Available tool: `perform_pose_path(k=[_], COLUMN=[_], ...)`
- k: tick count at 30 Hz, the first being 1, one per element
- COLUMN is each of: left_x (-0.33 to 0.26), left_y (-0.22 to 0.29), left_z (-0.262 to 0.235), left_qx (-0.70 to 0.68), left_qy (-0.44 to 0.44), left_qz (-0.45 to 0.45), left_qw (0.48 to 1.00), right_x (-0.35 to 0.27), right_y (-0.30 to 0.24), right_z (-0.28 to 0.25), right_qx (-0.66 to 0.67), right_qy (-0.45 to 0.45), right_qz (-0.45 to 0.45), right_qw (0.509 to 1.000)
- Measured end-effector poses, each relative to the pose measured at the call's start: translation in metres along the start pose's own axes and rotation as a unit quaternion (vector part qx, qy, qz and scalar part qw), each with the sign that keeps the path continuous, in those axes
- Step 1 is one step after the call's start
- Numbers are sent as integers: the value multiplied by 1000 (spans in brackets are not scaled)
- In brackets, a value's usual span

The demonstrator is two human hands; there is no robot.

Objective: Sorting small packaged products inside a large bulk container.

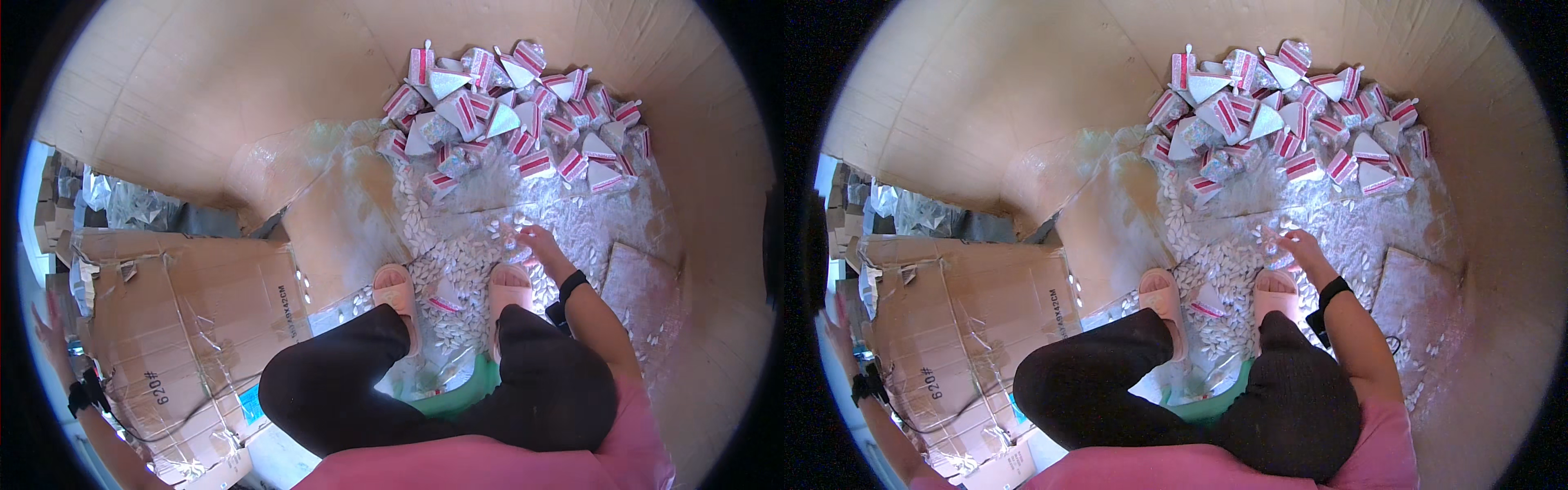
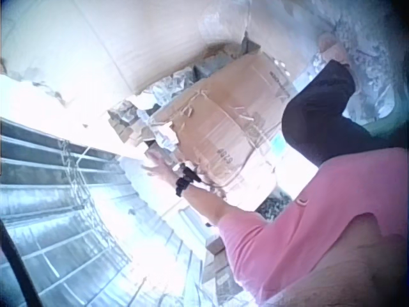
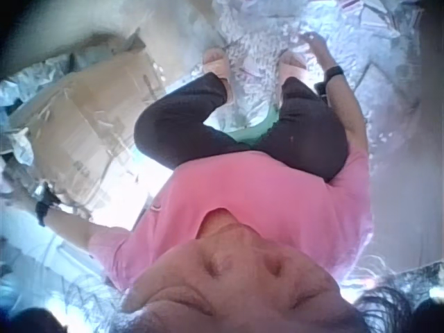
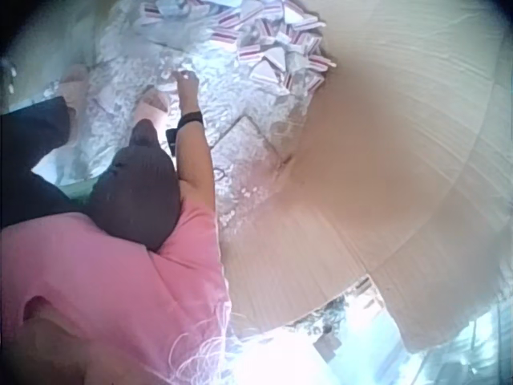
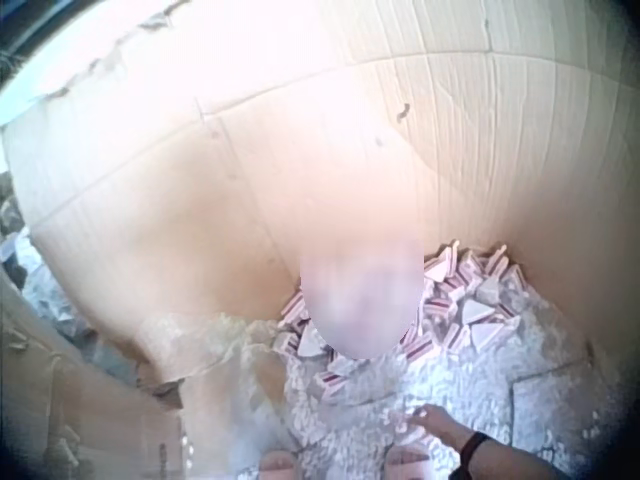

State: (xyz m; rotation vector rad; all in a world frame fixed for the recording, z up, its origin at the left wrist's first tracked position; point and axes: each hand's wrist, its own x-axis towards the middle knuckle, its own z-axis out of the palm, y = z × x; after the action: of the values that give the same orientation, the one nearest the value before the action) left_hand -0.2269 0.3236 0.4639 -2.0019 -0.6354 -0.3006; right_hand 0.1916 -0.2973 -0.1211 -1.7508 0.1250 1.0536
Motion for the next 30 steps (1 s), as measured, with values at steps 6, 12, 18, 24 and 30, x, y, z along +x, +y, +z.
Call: perform_pose_path(k=[6, 12, 18, 24, 30], left_x=[22, -70, -200, -170, -39], left_y=[277, 608, 707, 725, 733], left_z=[-53, -117, -106, -71, -67], left_qx=[-378, -465, -423, -396, -517], left_qy=[-147, -444, -8, -253, -192], left_qz=[83, 532, 550, 544, 413], left_qw=[910, 551, 720, 695, 725], right_x=[-1, 5, -5, 1, -1], right_y=[-1, 23, 22, 40, 39], right_z=[-4, -16, -23, -38, -39], right_qx=[11, 70, 59, 67, 64], right_qy=[17, 39, 33, 27, 21], right_qz=[4, 22, 27, 42, 44], right_qw=[1000, 997, 997, 997, 997])
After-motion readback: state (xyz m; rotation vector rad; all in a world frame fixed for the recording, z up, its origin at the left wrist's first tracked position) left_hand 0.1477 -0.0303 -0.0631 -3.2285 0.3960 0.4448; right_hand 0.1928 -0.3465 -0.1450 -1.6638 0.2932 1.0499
